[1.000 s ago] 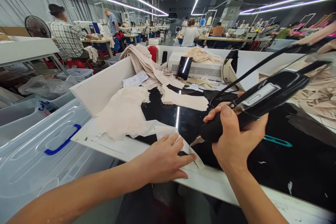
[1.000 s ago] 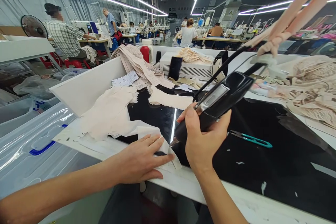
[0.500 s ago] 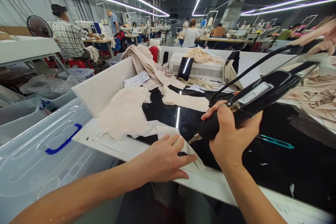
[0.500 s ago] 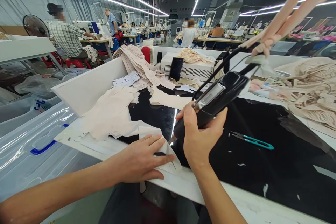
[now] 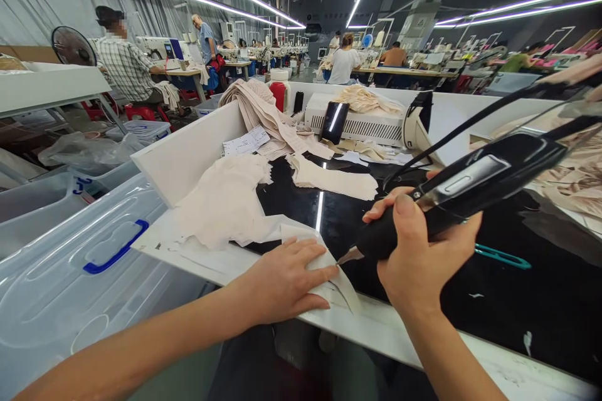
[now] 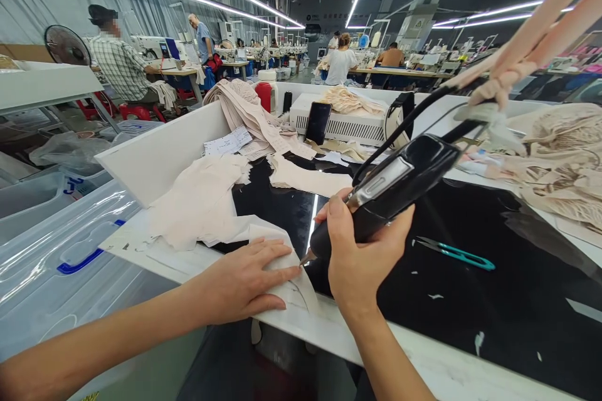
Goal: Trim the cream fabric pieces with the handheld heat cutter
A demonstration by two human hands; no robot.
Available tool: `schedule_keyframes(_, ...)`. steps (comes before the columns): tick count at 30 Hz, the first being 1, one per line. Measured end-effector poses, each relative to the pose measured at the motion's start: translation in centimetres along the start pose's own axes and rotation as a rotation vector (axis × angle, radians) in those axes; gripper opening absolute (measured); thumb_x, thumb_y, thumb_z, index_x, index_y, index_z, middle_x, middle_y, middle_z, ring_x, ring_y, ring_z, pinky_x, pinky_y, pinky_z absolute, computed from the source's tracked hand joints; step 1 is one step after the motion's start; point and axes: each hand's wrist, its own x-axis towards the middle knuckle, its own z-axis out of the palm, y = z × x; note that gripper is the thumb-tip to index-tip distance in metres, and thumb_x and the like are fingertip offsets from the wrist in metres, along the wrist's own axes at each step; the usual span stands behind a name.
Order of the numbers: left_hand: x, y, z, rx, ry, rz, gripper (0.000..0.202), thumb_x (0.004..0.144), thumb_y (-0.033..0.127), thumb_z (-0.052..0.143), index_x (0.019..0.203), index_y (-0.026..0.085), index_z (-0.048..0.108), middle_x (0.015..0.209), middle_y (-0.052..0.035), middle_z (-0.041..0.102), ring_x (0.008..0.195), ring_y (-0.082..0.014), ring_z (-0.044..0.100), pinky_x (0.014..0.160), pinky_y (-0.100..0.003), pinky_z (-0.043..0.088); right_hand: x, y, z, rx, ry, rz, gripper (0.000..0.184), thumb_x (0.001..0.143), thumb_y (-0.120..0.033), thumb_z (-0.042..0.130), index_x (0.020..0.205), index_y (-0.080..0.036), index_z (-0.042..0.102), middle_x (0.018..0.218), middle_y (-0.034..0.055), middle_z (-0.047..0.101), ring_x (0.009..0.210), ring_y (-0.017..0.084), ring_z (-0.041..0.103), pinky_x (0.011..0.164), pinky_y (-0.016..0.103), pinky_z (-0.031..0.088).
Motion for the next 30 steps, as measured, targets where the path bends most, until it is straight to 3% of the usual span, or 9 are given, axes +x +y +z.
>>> schedule_keyframes(4,0.0,0.0,0.2,0.002,-0.013,0.003,0.059,0.119,0.06,0.065,0.161,0.019,0.069,0.16,-0.025,0.07,0.152,-0.0427,0.067,0.128,-0.062,0.057,0.5,0.0,0.7,0.044,0.003,-0.01,0.041,0.089,-0.036,0.092,0.114,-0.029,0.061,0.081,-0.0107,0.073,0.059,0.015,0.066,0.064,0.034,0.061)
schedule_keyframes(15,0.2,0.1,0.7,-0.009,-0.02,-0.009,0.06,0.119,0.061,0.066,0.162,0.02,0.069,0.164,-0.0264,0.067,0.155,-0.0438,0.066,0.128,-0.064,0.057,1.0,0.8,1.7,0.102,-0.001,-0.031,0.036,0.085,-0.028,0.088,0.106,-0.03,0.058,0.077,-0.0117,0.072,0.055,0.015,0.065,0.057,0.031,0.06)
schedule_keyframes(21,0.1,0.0,1.0,-0.017,-0.006,0.009,0.06,0.118,0.059,0.068,0.162,0.018,0.069,0.164,-0.0279,0.067,0.153,-0.0454,0.067,0.127,-0.067,0.057,1.1,0.8,1.6,0.051,-0.015,0.012,0.035,0.086,-0.031,0.087,0.109,-0.031,0.06,0.078,-0.0116,0.072,0.057,0.016,0.067,0.061,0.034,0.062)
schedule_keyframes(25,0.1,0.0,0.9,-0.005,-0.014,0.011,0.059,0.119,0.059,0.065,0.162,0.018,0.068,0.163,-0.0279,0.068,0.153,-0.0459,0.067,0.126,-0.069,0.058,1.3,0.3,1.6,0.092,0.03,0.001,0.039,0.083,-0.032,0.089,0.111,-0.031,0.062,0.076,-0.0117,0.071,0.054,0.016,0.064,0.055,0.033,0.058)
schedule_keyframes(30,0.1,-0.1,0.8,0.011,-0.017,0.014,0.06,0.119,0.06,0.065,0.162,0.019,0.068,0.162,-0.0273,0.068,0.154,-0.0447,0.066,0.127,-0.065,0.057,1.2,0.2,1.4,0.103,0.014,0.004,0.039,0.081,-0.03,0.088,0.111,-0.031,0.062,0.075,-0.0122,0.072,0.053,0.015,0.063,0.055,0.031,0.058)
